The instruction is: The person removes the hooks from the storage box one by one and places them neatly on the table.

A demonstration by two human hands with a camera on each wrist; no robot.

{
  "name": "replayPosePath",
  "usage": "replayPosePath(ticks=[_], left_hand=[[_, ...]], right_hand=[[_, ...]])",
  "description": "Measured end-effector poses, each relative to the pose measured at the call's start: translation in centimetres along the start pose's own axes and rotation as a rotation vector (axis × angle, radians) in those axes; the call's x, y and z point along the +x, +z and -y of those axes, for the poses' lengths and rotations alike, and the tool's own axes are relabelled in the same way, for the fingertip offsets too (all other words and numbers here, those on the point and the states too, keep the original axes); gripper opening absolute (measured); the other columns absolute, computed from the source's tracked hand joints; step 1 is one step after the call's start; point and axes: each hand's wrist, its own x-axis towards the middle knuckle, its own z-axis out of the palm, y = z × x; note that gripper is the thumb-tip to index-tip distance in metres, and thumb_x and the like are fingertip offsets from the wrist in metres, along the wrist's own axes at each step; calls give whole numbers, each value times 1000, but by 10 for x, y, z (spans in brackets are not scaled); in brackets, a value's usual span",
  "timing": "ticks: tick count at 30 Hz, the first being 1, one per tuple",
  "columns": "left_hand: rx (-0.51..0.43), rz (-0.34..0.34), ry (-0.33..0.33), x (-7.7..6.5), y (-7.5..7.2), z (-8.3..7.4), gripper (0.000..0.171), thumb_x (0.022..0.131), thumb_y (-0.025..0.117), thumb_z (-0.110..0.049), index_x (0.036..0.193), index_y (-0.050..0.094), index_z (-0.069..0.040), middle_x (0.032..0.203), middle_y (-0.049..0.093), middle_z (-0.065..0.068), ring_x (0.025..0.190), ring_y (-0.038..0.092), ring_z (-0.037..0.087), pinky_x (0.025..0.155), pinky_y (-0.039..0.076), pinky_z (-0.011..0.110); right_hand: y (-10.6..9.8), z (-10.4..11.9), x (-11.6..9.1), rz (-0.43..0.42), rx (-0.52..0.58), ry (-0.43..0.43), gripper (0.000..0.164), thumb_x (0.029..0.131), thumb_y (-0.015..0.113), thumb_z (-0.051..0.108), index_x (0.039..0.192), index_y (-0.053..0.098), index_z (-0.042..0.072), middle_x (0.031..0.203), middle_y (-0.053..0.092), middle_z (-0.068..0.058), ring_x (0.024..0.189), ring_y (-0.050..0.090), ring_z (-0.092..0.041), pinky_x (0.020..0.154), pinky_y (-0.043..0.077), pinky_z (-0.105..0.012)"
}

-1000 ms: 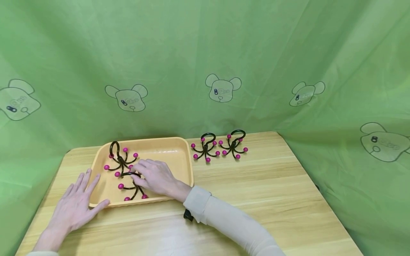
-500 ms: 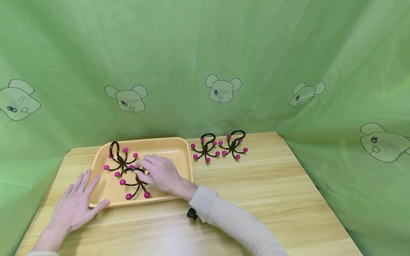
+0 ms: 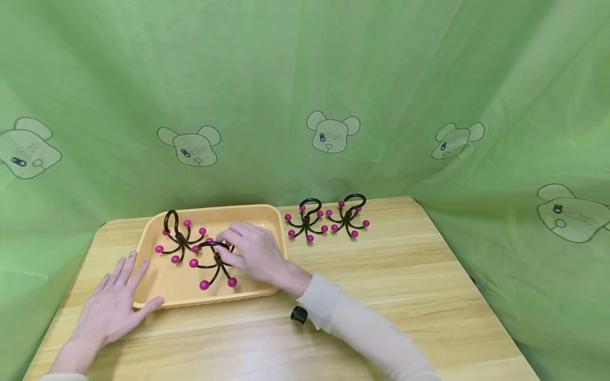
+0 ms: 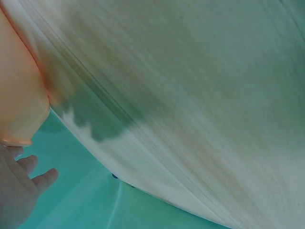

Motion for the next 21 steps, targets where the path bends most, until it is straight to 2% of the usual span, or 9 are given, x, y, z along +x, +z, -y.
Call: replayPosePath(ticks=[8,15,21], left_hand=[[2,7,0,0,0,-1,99,96,61,-65,167,26,-6,178,0,20,163,15,49,120,31,73],[0,1,-3,0,1,-1,99,96,61,-65,168,24,-8,178,0,21,164,12,47,120,32,72],[-2,-6,-1,1,0,1,98,96,62,-64,168,25,-8,178,1,21,164,13,47,120,32,73]], right_hand=[[-16,-13,-10,-41,4,7,15,97,74,28,106,75,16,93,74,5,79,66,-7,68,50,-10],[-30,-26,-19,-121,-19,-4,14,94,76,25,102,75,14,91,74,3,78,68,-9,61,48,-10],[-43,-39,-28,-178,14,17,9,93,76,22,98,75,15,87,73,3,75,66,-10,58,48,-12]])
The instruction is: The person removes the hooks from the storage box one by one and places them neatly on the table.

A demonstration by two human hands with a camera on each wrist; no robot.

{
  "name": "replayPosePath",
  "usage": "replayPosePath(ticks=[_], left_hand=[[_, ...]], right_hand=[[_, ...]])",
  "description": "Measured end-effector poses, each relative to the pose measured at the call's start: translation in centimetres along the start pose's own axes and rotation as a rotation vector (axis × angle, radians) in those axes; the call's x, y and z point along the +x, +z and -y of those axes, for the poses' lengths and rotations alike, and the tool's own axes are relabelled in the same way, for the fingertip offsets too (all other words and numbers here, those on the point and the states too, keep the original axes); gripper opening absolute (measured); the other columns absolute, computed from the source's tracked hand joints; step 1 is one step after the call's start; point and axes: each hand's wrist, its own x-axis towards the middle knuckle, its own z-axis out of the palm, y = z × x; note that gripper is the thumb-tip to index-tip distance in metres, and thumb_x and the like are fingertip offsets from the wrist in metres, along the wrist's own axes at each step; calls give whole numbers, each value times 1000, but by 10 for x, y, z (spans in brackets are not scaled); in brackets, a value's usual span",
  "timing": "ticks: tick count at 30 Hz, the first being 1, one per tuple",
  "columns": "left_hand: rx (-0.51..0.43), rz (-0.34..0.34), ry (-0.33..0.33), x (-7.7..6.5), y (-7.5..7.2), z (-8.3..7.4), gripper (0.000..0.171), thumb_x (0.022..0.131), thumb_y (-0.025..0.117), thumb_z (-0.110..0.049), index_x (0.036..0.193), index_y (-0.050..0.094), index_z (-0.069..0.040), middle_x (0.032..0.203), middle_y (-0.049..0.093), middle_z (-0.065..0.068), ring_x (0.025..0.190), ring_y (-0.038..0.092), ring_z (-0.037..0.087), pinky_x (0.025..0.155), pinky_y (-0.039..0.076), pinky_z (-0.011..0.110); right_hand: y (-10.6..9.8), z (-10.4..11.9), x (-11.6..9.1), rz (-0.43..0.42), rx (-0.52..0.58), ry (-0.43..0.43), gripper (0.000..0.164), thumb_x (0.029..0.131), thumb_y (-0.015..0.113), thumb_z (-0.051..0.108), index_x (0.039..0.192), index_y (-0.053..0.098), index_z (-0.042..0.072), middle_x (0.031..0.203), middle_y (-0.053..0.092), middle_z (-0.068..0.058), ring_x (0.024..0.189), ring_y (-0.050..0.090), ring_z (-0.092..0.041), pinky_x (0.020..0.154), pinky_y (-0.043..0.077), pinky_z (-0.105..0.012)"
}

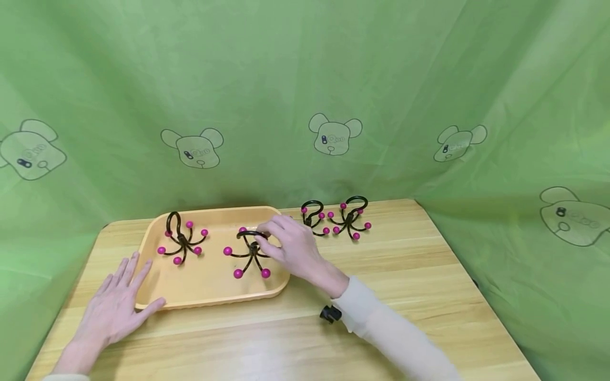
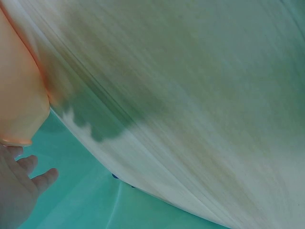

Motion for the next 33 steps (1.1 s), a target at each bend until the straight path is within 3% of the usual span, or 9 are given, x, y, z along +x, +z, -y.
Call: replayPosePath(ticks=[15,22,33], left_hand=[[7,-7,4,1,-1,2,99,96,62,-65,168,25,-7,178,-2,18,164,11,46,120,31,73],[6,-8,5,0,0,1,99,96,62,-64,167,26,-7,178,2,22,164,11,46,120,32,73],[-2,-12,4,0,0,1,98,96,62,-64,168,25,-7,178,1,20,164,12,46,119,32,72]], right_hand=[[-33,-21,-18,-13,9,36,20,101,65,30,98,75,12,87,72,-1,74,64,-14,59,52,-21],[-45,-29,-27,2,14,62,18,100,67,28,97,75,12,87,71,-1,71,60,-14,56,49,-22],[-63,-43,-39,-23,-9,49,22,101,67,31,96,75,11,87,73,-3,74,66,-18,59,56,-28]])
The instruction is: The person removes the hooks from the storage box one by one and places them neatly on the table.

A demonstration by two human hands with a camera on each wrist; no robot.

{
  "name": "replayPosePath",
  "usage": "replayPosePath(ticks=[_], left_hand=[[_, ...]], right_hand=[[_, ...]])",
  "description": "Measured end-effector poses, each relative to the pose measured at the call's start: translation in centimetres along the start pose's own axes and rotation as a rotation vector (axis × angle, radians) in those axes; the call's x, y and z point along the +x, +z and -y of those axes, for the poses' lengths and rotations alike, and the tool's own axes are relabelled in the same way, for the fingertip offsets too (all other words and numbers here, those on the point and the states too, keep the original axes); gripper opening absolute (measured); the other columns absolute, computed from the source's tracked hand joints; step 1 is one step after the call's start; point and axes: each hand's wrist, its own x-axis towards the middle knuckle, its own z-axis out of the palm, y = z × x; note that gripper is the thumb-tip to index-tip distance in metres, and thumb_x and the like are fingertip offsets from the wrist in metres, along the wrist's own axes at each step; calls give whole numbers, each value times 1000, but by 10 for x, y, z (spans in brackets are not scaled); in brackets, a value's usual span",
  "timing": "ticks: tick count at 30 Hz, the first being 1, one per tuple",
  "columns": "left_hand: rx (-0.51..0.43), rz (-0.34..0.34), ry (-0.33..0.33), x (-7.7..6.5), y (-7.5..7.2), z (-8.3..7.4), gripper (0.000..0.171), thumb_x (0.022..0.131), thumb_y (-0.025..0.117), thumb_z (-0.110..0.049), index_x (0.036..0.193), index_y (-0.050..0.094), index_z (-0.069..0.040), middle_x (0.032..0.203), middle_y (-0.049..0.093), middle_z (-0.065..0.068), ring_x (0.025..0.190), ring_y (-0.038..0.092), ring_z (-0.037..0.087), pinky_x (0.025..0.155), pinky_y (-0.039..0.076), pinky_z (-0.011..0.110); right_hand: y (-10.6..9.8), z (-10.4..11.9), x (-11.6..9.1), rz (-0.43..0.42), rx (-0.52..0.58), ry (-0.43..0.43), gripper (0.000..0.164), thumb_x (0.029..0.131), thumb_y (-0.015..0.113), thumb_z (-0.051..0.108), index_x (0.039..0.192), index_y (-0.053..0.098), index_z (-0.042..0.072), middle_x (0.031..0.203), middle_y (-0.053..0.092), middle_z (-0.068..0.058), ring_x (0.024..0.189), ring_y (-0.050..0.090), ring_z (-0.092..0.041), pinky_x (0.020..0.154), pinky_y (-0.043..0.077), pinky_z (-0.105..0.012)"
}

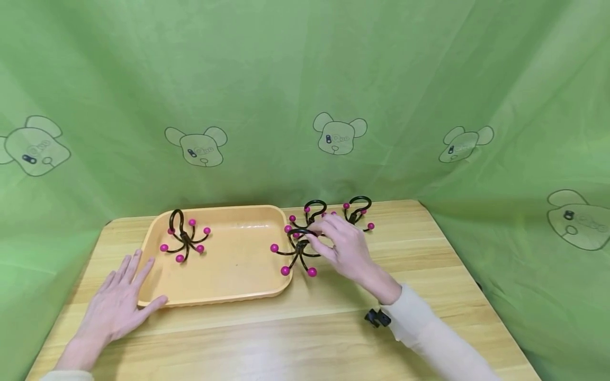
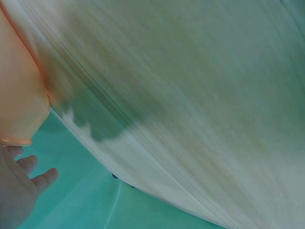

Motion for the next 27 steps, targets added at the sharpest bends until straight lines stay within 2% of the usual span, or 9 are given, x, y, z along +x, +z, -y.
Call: replayPosePath(ticks=[7,14,22,27], left_hand=[[5,-2,2,0,0,-1,98,96,62,-64,167,27,-6,178,2,20,163,17,48,119,32,73],[-1,-1,2,0,-1,-1,98,96,62,-64,167,27,-6,178,2,21,164,13,47,119,32,73],[0,2,-4,0,0,0,98,96,62,-64,167,28,-5,178,2,21,164,11,46,119,31,73],[4,0,-4,1,0,-1,98,96,62,-64,166,28,-5,178,3,21,163,16,48,119,32,73]], right_hand=[[-11,-14,-11,29,-8,-2,23,100,67,30,97,74,9,87,72,-5,76,66,-17,60,56,-27],[-17,-26,-23,41,-12,-9,24,102,65,30,98,75,9,88,74,-4,74,66,-18,58,55,-25],[-17,-34,-35,64,-8,-19,26,104,63,32,97,75,10,88,74,-3,75,67,-17,58,56,-25],[-15,-38,-43,78,-9,-24,22,103,66,30,100,76,10,90,74,-2,76,68,-17,59,56,-27]])
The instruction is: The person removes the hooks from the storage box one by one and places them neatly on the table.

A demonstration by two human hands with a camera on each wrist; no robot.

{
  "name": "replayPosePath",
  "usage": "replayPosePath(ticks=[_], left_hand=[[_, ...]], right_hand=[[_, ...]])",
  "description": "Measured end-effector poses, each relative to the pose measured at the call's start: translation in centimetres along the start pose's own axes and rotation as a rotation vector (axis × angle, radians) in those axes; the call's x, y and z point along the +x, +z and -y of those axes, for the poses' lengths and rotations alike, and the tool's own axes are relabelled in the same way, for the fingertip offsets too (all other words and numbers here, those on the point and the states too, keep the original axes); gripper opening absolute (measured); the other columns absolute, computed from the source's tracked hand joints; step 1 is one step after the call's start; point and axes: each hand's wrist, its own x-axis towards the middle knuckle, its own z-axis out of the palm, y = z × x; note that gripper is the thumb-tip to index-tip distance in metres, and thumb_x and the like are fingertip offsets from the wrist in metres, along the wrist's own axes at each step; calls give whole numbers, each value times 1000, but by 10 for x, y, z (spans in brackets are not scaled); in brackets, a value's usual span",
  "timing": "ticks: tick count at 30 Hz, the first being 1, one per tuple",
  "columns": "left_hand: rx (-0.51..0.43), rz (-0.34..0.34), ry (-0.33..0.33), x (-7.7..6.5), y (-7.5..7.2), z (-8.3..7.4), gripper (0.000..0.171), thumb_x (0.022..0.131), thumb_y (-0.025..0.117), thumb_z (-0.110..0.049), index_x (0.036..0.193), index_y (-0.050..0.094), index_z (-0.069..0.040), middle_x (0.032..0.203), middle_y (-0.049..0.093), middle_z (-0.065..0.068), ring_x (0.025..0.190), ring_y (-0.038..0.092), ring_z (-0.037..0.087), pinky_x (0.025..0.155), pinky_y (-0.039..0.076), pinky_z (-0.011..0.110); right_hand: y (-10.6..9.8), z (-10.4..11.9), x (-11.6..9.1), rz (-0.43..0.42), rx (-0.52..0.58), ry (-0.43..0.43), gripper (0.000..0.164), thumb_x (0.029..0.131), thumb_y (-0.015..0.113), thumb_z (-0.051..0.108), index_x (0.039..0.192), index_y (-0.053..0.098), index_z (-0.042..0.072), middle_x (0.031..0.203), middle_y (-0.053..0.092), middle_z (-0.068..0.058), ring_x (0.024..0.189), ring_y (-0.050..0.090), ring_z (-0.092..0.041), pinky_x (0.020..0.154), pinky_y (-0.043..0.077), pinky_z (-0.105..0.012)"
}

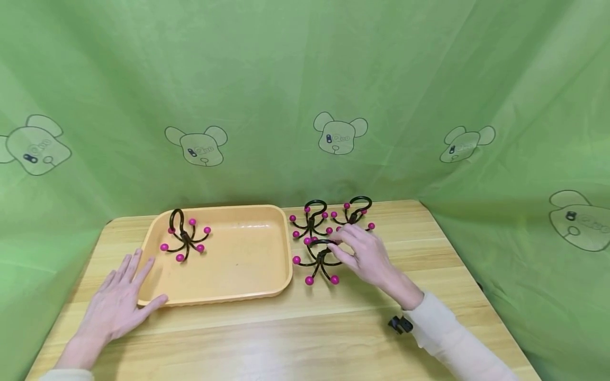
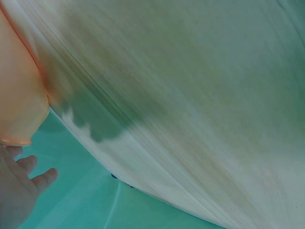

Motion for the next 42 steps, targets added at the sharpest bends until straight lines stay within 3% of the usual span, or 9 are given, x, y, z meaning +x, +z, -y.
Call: replayPosePath(ticks=[9,22,34,42], left_hand=[[9,-1,2,2,1,1,99,96,62,-65,167,28,-5,178,3,21,163,15,48,119,32,73],[8,6,3,2,1,0,99,96,61,-65,167,27,-6,178,2,21,161,20,50,120,33,72],[9,5,2,2,1,0,99,96,61,-65,167,28,-5,178,2,21,161,20,50,120,32,72],[3,-6,1,0,2,0,98,96,62,-64,166,29,-5,178,3,21,162,19,49,119,33,72]], right_hand=[[7,-7,-11,57,30,18,16,99,70,24,105,76,11,95,75,-3,78,69,-16,63,59,-28],[20,-18,-20,63,69,41,19,88,78,12,106,77,10,96,76,-4,80,70,-18,66,62,-29],[28,-22,-27,93,112,91,17,92,75,13,108,76,8,95,73,-6,77,68,-23,62,61,-35],[29,-22,-25,96,117,117,17,91,76,11,107,76,9,97,75,-6,78,69,-17,63,62,-33]])
